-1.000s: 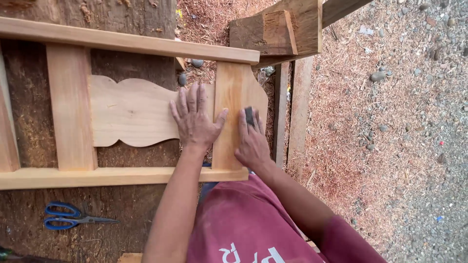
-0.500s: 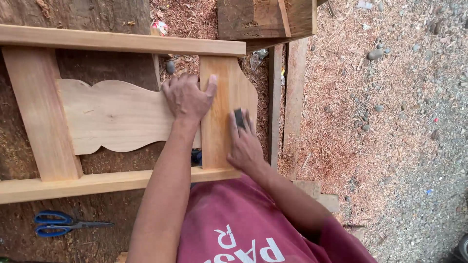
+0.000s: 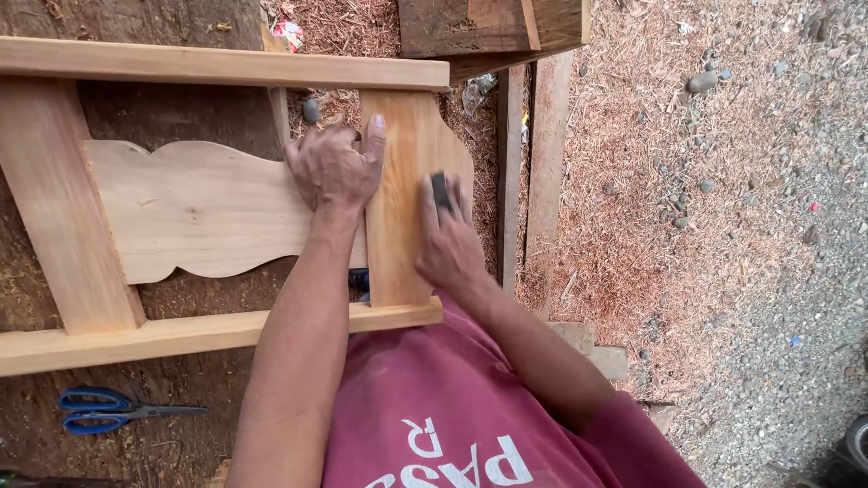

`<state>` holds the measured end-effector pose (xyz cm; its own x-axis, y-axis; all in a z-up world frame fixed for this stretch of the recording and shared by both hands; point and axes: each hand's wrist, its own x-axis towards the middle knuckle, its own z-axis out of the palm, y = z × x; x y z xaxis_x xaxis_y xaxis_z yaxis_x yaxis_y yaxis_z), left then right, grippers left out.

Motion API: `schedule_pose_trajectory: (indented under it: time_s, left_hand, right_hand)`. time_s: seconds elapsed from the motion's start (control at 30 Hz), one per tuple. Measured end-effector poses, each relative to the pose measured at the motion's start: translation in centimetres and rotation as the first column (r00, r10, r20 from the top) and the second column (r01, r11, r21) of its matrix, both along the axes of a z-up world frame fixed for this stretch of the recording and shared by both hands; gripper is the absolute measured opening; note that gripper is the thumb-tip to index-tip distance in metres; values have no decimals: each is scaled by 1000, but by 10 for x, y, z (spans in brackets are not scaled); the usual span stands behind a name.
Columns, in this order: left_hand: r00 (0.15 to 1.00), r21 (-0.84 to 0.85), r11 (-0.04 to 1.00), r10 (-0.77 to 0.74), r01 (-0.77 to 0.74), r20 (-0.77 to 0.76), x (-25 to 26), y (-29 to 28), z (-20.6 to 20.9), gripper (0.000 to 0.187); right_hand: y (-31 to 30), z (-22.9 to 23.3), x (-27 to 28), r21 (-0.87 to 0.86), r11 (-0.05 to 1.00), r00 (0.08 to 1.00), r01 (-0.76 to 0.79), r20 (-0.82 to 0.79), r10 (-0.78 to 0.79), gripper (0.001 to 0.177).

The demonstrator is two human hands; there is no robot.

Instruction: The person sands the surface and edges of a wooden chair frame using a sanding block. They work on the curved backrest and the side rails, moving the chair to access different areas.

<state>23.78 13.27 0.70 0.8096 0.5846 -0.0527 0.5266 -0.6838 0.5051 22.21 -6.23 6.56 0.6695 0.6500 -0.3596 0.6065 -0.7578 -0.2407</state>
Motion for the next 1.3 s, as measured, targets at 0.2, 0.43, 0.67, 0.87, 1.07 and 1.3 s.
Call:
schedule_pose_trajectory:
  time_s: [0.2, 0.43, 0.67, 0.87, 1.07, 1.3]
  left_hand:
    - [1000, 44, 999, 2, -3, 16, -4, 0, -25, 66]
    - [1000, 57, 998, 17, -17, -4, 2, 0, 13, 60]
    - [999, 39, 999, 25, -24, -29, -1, -2, -8, 63]
    - [999, 123, 992, 32, -34, 16, 0, 0, -6, 59]
    - [1000, 131, 991, 18, -20, 15, 0, -4, 5, 56]
    - [999, 130, 992, -1, -5, 44, -4, -1, -7, 55]
  right_hand:
    - [43, -26, 61, 51, 998, 994, 25, 106, -30, 111]
    - [6, -26, -12, 97, 995, 999, -3, 54, -2, 116]
    - [44, -40, 45, 241, 970, 985, 13, 166, -54, 96]
    - [31, -28, 26, 231, 971, 990, -55, 136, 24, 104]
    - [44, -37, 59, 267, 959, 988, -95, 144, 58, 81]
    - [28, -38, 32, 217, 968, 986, -125, 134, 98, 77]
